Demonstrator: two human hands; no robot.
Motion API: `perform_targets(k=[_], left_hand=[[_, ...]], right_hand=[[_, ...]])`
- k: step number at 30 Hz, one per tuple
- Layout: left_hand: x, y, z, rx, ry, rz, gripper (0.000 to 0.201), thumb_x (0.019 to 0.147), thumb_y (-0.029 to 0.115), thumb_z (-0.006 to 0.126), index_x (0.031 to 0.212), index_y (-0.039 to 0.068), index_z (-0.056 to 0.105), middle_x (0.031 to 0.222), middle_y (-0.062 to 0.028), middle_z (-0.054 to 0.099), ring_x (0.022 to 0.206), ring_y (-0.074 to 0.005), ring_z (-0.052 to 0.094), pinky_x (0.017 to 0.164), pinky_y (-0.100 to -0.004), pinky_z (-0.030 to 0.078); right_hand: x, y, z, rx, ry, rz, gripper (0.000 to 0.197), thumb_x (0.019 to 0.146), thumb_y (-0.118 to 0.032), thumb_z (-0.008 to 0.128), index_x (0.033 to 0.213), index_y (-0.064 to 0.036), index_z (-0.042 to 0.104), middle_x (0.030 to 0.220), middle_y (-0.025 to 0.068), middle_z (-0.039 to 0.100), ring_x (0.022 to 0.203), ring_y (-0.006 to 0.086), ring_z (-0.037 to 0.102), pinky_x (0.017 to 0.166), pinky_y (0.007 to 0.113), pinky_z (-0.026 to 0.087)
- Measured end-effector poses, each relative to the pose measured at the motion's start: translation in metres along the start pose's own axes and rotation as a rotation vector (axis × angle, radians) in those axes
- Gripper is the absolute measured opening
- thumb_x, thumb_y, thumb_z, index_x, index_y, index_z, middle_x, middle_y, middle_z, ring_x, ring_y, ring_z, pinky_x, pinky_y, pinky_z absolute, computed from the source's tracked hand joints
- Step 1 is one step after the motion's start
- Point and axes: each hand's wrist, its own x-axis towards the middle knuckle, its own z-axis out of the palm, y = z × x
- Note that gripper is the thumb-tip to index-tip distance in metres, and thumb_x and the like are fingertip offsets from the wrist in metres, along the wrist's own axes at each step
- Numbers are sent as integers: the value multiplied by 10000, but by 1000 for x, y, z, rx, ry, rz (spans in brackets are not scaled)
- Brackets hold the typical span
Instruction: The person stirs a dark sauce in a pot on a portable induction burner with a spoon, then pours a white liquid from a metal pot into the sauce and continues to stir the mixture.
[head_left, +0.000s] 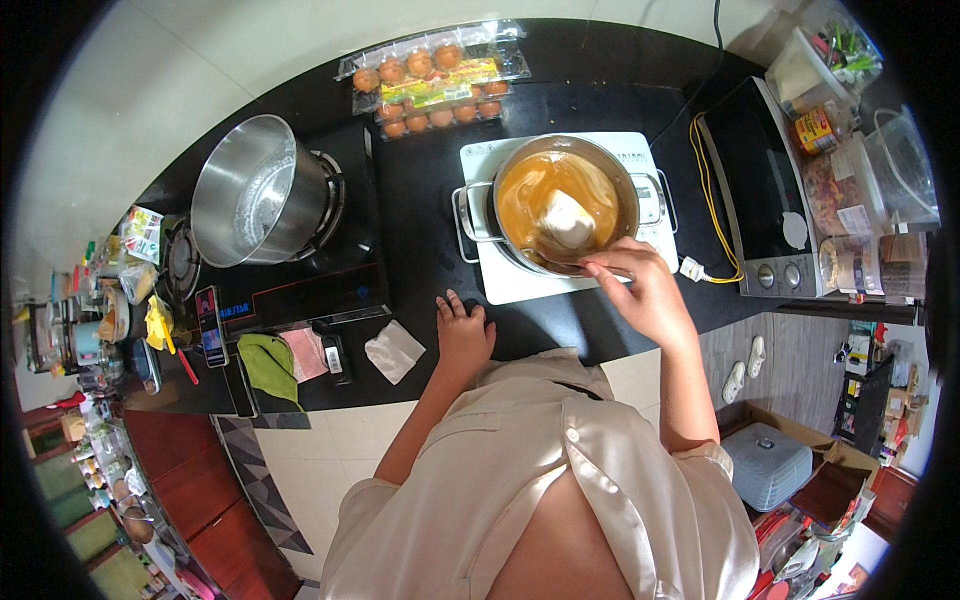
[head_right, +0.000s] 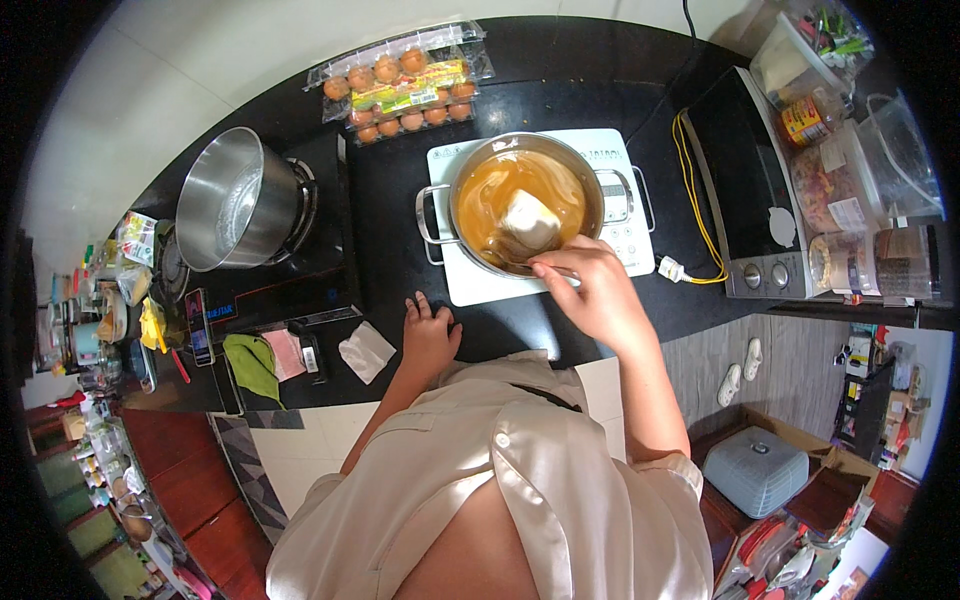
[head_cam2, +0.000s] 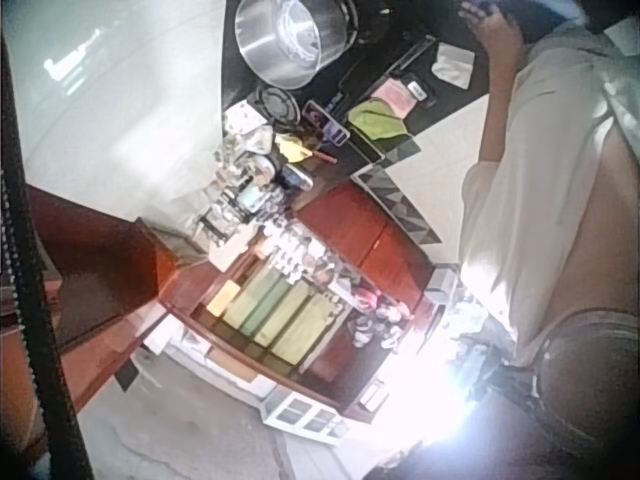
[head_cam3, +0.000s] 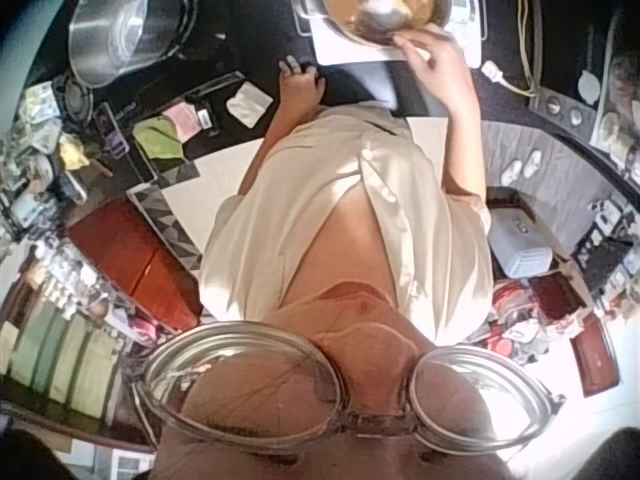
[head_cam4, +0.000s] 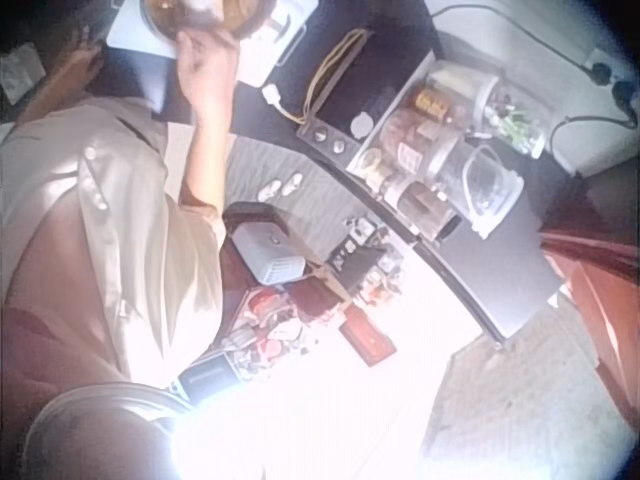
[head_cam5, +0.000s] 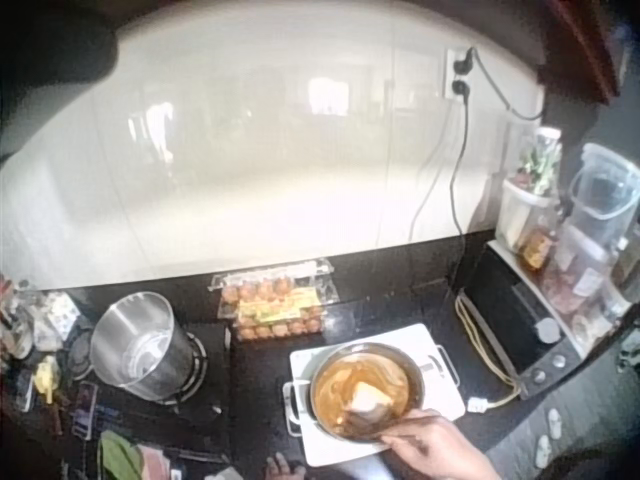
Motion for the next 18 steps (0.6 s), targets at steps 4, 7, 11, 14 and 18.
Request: perform_targets(k=[4,7,11,14,18], left_hand=[[1,0,0,-3,-7,-7,247,788,264,699,897,53,632,1305,-462,406,1209,-619,417,1018,-567,386],[1,0,1,6,-6,-2,248,789,267,697,898,54,634,1307,-461,406,1211,-618,415,1020,-566,384],[0,0,0,1,-11,-7,247,787,267,699,895,54,634,1310,-460,405,1213,-617,414,1023,-564,381],[2,0,-1,-1,-12,-4,247,785,266,702,893,55,633,1309,-459,405,1215,-614,415,1023,-564,381],[0,-1,1,0,5,0,249,781,266,707,889,56,629,1308,-458,407,1216,-608,418,1018,-564,385]], right_hand=[[12,2,25,-112,27,-144,101,827,-74,684,895,-12,726,783,136,668,761,281,602,742,371,466],[28,10,42,-140,86,-211,104,819,-78,688,897,-25,732,770,128,658,758,261,584,725,365,449],[56,17,41,-250,124,-187,107,826,-108,668,878,-35,727,801,105,693,809,249,598,760,372,428],[73,35,32,-335,208,-256,115,810,-100,688,895,-39,734,795,108,674,787,253,593,754,376,426],[78,51,10,-426,194,-231,121,806,-118,701,899,-50,739,790,103,674,787,248,592,754,373,420]])
